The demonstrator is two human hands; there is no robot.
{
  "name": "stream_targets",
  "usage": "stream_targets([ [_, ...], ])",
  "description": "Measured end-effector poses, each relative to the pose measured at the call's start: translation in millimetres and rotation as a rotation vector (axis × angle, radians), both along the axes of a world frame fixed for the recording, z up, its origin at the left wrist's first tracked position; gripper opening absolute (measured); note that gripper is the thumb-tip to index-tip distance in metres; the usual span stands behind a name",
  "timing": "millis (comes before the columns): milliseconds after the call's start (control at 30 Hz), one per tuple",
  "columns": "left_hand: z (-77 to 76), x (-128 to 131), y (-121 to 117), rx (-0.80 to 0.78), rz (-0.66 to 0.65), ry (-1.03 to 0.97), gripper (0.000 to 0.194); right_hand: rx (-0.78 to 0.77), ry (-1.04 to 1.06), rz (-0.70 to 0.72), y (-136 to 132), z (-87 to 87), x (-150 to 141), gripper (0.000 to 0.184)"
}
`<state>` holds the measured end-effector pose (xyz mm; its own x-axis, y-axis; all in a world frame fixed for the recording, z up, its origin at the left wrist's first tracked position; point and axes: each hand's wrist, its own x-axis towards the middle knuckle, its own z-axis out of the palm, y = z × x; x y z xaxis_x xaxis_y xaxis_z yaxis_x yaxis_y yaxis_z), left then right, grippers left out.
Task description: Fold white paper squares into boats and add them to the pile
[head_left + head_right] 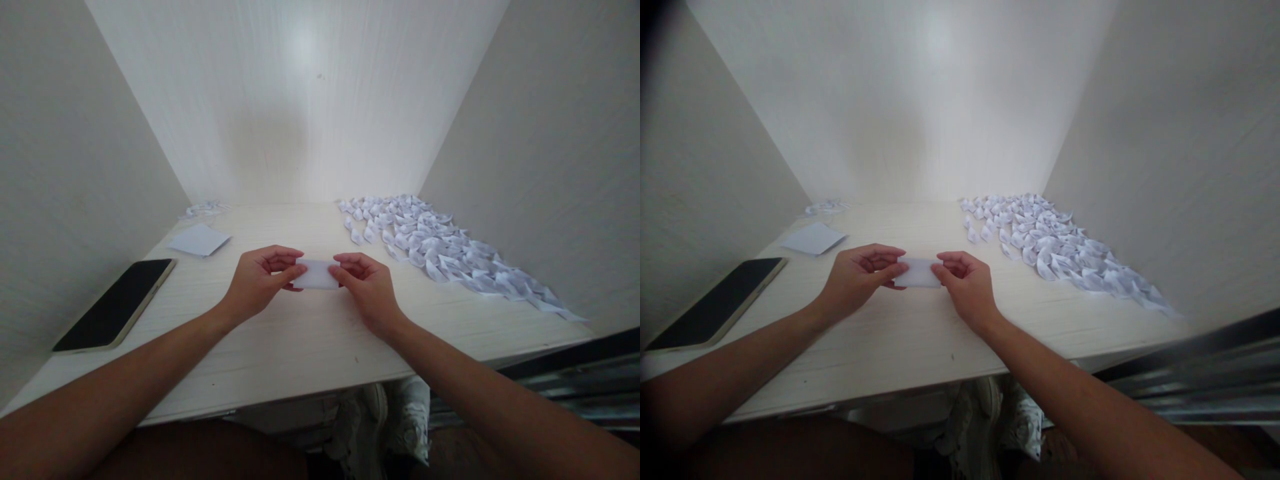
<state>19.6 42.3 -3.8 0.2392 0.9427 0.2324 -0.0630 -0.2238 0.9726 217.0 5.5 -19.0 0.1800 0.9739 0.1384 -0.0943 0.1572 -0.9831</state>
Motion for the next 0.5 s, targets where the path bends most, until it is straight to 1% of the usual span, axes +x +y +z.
stream_targets([
  [300, -1.3, 0.0, 0.7, -0.001, 0.004, 0.014, 0.032, 0.001, 0.017, 0.009, 0.8, -1.3, -0.2, 0.029],
  [500, 1.0, 0.5, 0.2, 0.006, 0.012, 0.04, 0.033, 0.015, -0.002, 0.019, 0.8, -2.9, 0.4, 0.03],
])
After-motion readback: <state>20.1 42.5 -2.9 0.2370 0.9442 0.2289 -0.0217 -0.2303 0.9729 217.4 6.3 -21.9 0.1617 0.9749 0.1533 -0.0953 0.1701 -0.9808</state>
